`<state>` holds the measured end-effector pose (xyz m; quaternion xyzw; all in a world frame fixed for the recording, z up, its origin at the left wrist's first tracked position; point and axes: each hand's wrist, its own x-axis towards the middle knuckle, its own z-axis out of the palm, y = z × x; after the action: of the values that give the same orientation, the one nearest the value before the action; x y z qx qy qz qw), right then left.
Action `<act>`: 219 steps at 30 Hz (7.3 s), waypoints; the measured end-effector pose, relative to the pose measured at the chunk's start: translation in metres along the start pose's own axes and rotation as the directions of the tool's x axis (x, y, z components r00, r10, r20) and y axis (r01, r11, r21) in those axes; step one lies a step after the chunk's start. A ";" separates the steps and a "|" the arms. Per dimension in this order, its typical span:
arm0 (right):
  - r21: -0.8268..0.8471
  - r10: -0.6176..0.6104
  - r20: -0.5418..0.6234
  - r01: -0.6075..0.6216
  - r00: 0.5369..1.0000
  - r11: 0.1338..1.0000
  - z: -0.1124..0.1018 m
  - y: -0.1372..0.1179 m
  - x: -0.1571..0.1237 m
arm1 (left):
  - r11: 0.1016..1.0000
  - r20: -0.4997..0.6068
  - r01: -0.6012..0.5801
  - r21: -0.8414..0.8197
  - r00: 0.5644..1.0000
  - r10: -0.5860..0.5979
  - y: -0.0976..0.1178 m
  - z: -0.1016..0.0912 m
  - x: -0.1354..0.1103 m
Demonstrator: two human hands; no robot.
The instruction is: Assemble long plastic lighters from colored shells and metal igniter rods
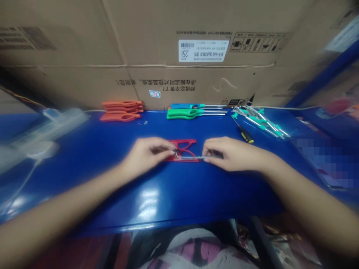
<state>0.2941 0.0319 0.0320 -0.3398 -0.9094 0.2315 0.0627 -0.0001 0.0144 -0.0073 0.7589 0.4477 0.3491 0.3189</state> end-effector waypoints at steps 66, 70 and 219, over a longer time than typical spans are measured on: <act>0.075 -0.057 -0.151 0.069 0.987 0.995 0.020 -0.009 0.013 | 0.881 0.070 -0.398 0.255 0.917 0.393 -0.011 0.015 -0.001; 0.034 -0.038 -0.145 0.043 0.989 0.998 0.031 -0.017 0.017 | 0.863 0.059 -0.437 0.253 0.897 0.437 -0.011 0.016 -0.001; 0.093 0.021 -0.179 -0.005 0.984 0.996 0.029 -0.009 0.020 | 0.701 0.460 -0.553 0.451 0.817 0.348 0.015 0.001 -0.009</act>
<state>0.2656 0.0276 0.0098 -0.3621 -0.8861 0.2419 0.1586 0.0044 0.0007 0.0015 0.9536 0.2652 0.1318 0.0545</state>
